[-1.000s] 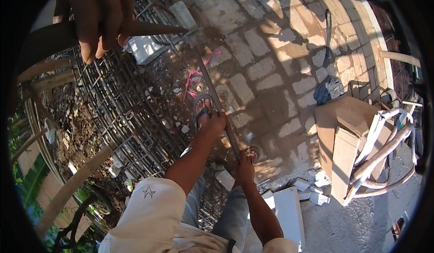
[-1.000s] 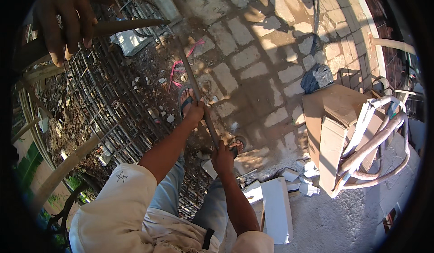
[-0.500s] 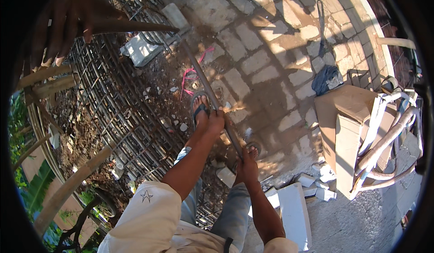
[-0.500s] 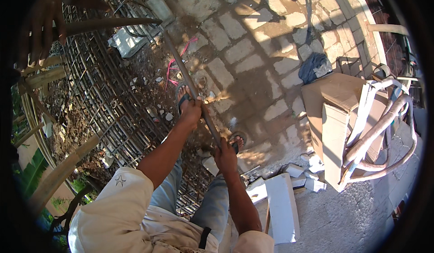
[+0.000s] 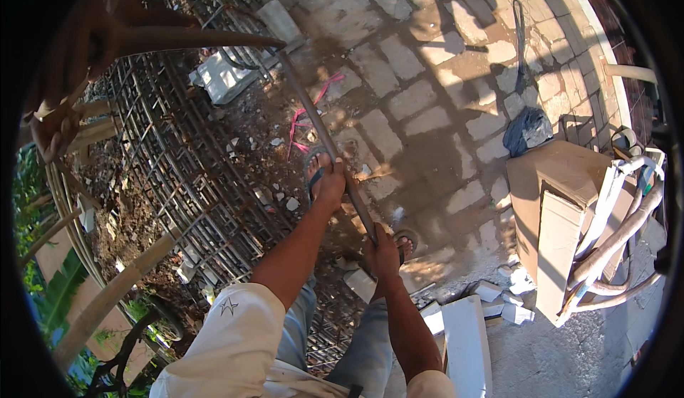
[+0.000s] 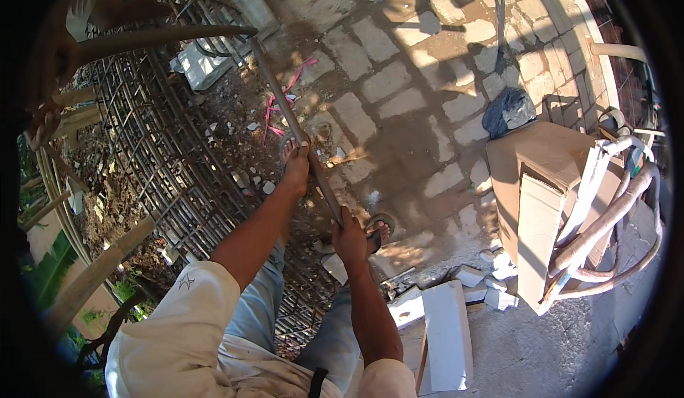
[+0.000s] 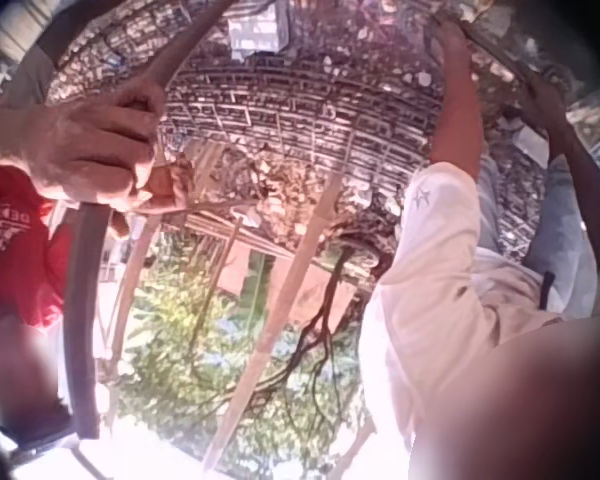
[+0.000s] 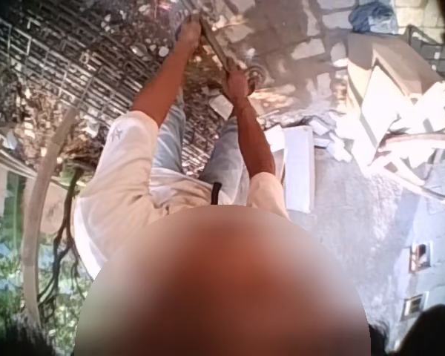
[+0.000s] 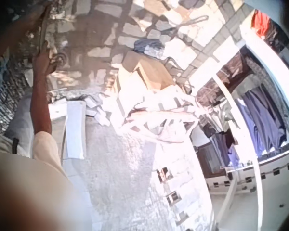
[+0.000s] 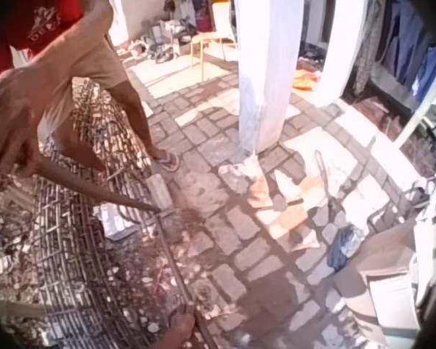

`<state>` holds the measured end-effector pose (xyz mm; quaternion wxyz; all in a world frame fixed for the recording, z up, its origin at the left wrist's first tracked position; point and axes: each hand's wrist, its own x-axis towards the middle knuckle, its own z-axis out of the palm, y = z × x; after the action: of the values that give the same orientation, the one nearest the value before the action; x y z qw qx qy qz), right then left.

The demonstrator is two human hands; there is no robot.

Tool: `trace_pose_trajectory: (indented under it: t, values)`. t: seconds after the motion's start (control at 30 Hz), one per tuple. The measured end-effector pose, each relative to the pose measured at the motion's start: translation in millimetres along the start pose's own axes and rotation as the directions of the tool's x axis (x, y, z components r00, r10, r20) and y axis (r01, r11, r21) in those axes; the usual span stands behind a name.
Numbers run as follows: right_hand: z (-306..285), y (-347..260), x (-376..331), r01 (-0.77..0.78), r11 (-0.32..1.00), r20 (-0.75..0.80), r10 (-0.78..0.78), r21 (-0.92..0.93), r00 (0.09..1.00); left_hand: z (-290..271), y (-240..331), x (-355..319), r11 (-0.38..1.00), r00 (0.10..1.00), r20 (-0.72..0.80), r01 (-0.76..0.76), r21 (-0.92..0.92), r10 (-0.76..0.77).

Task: The person uses a metal bar to hammer and adjust a large cylindrical metal frame structure. They repeatedly strike and reposition the frame while another person assists nearby.

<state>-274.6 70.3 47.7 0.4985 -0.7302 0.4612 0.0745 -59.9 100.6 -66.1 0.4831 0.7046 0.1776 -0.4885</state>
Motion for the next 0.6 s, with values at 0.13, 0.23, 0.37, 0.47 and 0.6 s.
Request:
trace_pose_trajectory:
  t: [0.13, 0.23, 0.37, 0.47, 0.6]
  values:
    - [11.7, 39.5, -25.7, -0.219, 0.973, 0.185, 0.228, -0.068, 0.956, 5.0, 12.2, -16.9, 0.999, 0.997, -0.079, -0.016, -0.039, 0.012]
    - [15.0, 67.5, -59.3, -0.168, 0.977, 0.245, 0.132, 0.129, 0.96, 4.8, 14.9, -27.3, 0.999, 0.992, -0.125, -0.035, -0.015, 0.033]
    - [29.0, 67.2, -88.5, -0.494, 0.851, 0.364, 0.409, 0.18, 0.837, -3.8, 13.6, -24.7, 0.999, 0.991, -0.134, 0.013, -0.036, -0.017]
    - [31.0, 48.4, -96.7, -0.397, 0.902, 0.178, 0.368, 0.169, 0.912, -12.9, -4.3, -24.3, 0.991, 0.993, -0.096, -0.082, -0.103, 0.072]
    - [16.7, 39.0, -99.1, -0.492, 0.87, 0.208, 0.479, 0.014, 0.853, -25.6, 0.1, -84.3, 0.998, 0.974, -0.225, 0.022, 0.067, -0.007]
